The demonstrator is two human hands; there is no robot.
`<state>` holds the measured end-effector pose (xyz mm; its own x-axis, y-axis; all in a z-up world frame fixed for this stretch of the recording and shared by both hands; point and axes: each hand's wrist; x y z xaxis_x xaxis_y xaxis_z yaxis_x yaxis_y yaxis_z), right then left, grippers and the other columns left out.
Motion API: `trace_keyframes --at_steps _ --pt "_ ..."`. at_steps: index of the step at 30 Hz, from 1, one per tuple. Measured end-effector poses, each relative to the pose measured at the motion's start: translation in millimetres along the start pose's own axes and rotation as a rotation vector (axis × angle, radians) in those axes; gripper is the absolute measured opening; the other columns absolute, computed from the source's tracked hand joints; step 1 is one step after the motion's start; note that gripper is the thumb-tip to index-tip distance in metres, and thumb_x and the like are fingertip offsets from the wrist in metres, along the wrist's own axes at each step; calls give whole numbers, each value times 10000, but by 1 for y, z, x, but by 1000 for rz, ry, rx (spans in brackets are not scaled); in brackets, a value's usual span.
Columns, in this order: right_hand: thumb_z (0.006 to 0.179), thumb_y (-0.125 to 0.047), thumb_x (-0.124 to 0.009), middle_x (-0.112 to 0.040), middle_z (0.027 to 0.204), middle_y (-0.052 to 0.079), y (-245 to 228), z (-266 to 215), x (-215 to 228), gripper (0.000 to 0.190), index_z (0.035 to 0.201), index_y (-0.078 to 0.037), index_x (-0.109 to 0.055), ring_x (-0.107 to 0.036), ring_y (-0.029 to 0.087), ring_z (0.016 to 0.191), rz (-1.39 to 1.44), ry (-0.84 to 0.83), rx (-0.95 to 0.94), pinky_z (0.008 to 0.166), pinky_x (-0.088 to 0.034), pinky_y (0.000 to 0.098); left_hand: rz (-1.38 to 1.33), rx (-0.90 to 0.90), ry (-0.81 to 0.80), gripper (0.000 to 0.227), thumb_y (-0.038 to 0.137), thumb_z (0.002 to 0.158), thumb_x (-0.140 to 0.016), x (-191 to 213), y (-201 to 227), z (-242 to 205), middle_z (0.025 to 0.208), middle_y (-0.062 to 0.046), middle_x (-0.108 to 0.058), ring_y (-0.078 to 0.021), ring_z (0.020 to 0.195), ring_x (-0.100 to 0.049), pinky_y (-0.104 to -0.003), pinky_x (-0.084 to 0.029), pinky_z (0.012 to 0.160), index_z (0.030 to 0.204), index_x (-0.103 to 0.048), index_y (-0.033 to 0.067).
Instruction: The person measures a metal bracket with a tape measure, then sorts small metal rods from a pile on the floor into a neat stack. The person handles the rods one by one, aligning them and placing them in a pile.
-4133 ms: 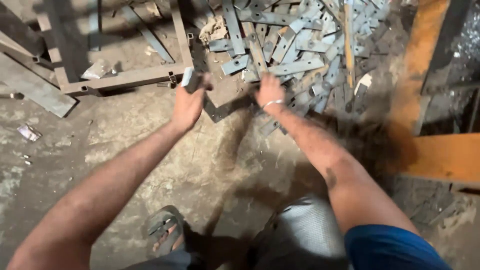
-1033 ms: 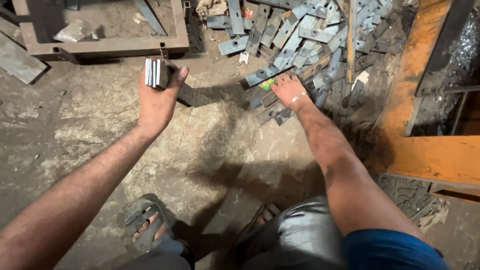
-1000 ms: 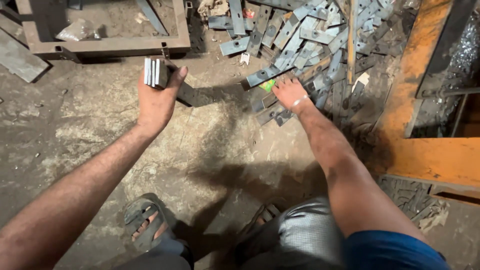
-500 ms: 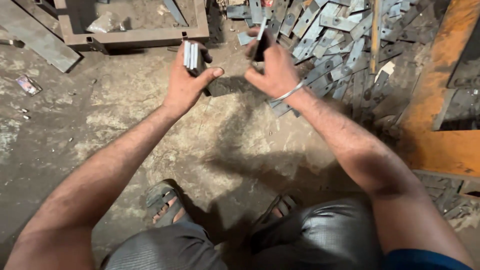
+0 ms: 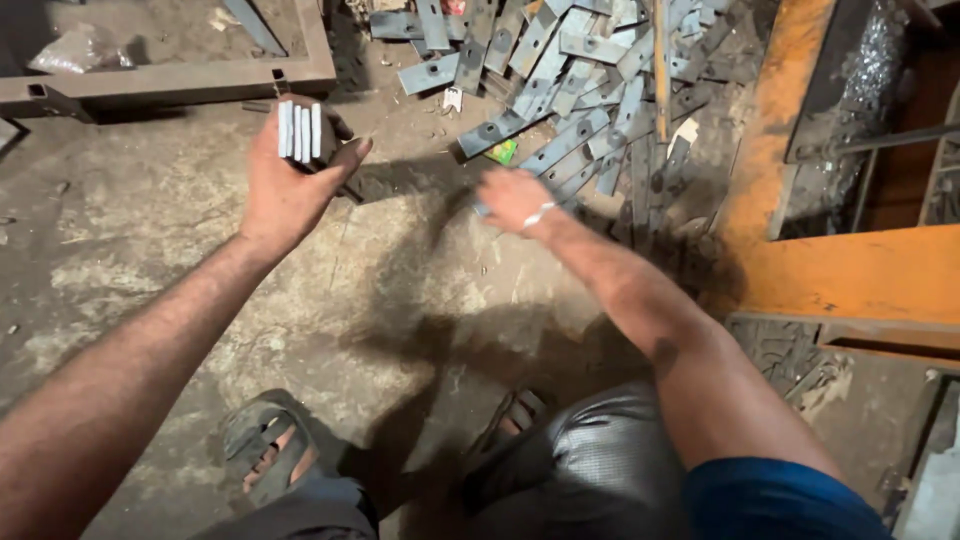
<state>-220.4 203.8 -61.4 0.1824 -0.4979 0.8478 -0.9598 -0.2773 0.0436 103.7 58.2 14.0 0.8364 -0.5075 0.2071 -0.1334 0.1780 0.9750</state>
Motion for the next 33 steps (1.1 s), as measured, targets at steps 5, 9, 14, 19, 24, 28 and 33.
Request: trace_keyframes --at_steps 5,9,14,19,24,28,33 --pt "669 -380 -858 -513 1408 104 46 -38 -19 831 1383 -105 -534 -503 303 1300 -73 103 -21 976 -475 478 100 -73 15 354 234 987 -842 -7 1 0 1019 -61 -665 -164 954 -659 -355 -581 855 1114 -559 64" --pt "591 -356 -878 -533 1396 108 49 -15 -27 907 1403 -105 -559 -467 302 1333 -97 177 -2 979 -464 472 91 -63 -20 349 262 990 -832 -15 3 7 1001 -40 -665 -141 948 -669 -338 -591 845 1109 -554 87" --pt "844 -237 -751 -676 1178 71 75 20 -73 283 1122 -190 -725 -617 292 1195 -170 13 -9 958 -525 459 101 -41 -81 348 271 976 -844 -16 6 8 991 -37 -658 -136 936 -673 -335 -593 835 1087 -563 97" --pt "901 -264 -686 -669 979 155 35 32 7 171 913 -95 -704 -691 363 789 -1 234 67 629 -550 505 72 -171 -29 412 211 913 -878 -12 -1 -1 1015 -73 -624 -174 942 -622 -353 -553 848 1136 -569 55" --pt "1028 -262 -789 -631 800 134 -13 24 110 333 861 -28 -621 -647 333 708 390 864 -153 632 -519 464 36 -116 103 542 283 896 -944 -14 -3 6 1009 -58 -622 -152 943 -610 -339 -554 827 1139 -524 42" --pt "964 -148 -674 -694 1277 71 -82 33 126 247 1198 -71 -662 -680 230 713 994 875 -287 638 -583 358 15 -73 78 546 296 889 -957 -15 -10 5 1038 -67 -617 -180 980 -629 -345 -579 853 1145 -540 53" --pt "909 -113 -724 -517 1513 139 -139 47 100 716 1556 -84 -420 -617 332 1274 858 841 -141 1044 -555 404 1 -355 8 859 301 795 -974 -12 24 5 1314 -149 -610 -279 1256 -623 -374 -545 1060 1408 -437 29"
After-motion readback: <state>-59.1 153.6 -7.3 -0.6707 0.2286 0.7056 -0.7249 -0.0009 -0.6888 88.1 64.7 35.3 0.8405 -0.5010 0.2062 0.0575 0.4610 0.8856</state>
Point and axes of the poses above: each hand's wrist, its own z-axis towards the middle knuckle, its own x-axis out of the back of the hand, y = z × x
